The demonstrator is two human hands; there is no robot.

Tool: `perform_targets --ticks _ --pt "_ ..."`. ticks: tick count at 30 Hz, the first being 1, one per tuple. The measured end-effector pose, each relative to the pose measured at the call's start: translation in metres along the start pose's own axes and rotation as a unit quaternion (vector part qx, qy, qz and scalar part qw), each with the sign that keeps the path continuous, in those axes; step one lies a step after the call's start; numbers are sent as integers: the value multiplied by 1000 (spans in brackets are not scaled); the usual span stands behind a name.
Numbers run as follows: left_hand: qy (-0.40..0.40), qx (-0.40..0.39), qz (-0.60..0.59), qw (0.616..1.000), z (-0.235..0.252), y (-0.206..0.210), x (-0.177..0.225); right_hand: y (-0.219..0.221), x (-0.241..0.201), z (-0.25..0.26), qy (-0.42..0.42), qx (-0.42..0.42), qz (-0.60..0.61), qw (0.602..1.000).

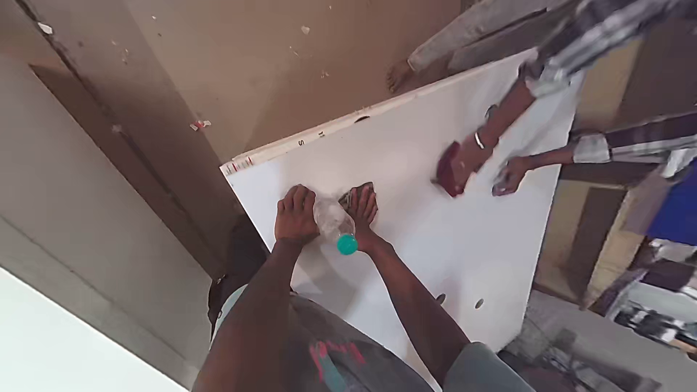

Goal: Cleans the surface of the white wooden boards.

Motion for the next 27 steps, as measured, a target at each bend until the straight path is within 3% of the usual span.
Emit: perform_targets --ticks 1,5,9,11,14,17,19,23,25,27 --pt "3 3 -5 1000 4 -1 -2 -6 -3 5 -3 4 -4 1000" --pt "-2 31 -11 999 2 1 -7 -64 -19 63 -113 181 -45 976" --pt "15 68 12 998 2 -3 -3 -115 -64 120 -146 158 -108 971" --pt "17 66 23 997 2 -5 -1 -106 -58 115 -173 186 -98 962" --pt "-9 -5 -8 1000 10 -2 -6 -68 -41 79 -225 211 -93 947" --pt "-16 -36 -17 999 6 3 -5 -35 -19 32 -183 134 -104 968" --pt "-20 -42 -17 999 10 2 -7 -36 -18 34 -163 135 -94 973" --pt "-15 -7 -22 1000 7 -2 -5 -84 -39 88 -140 192 -100 966" --pt "-3 20 -4 1000 2 -4 0 -117 -49 110 -131 178 -92 971" --pt "-20 -16 -9 1000 12 -6 -7 -136 -61 129 -153 177 -73 970"
Point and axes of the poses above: each hand's wrist, its own z-axis towards the middle knuckle, its own y-axis out of the palm, x = y × z, the point moved 8 cm from there along z, towards the middle knuckle, and after that the axes turned 2 degrees about z, right-handed, at the moved point
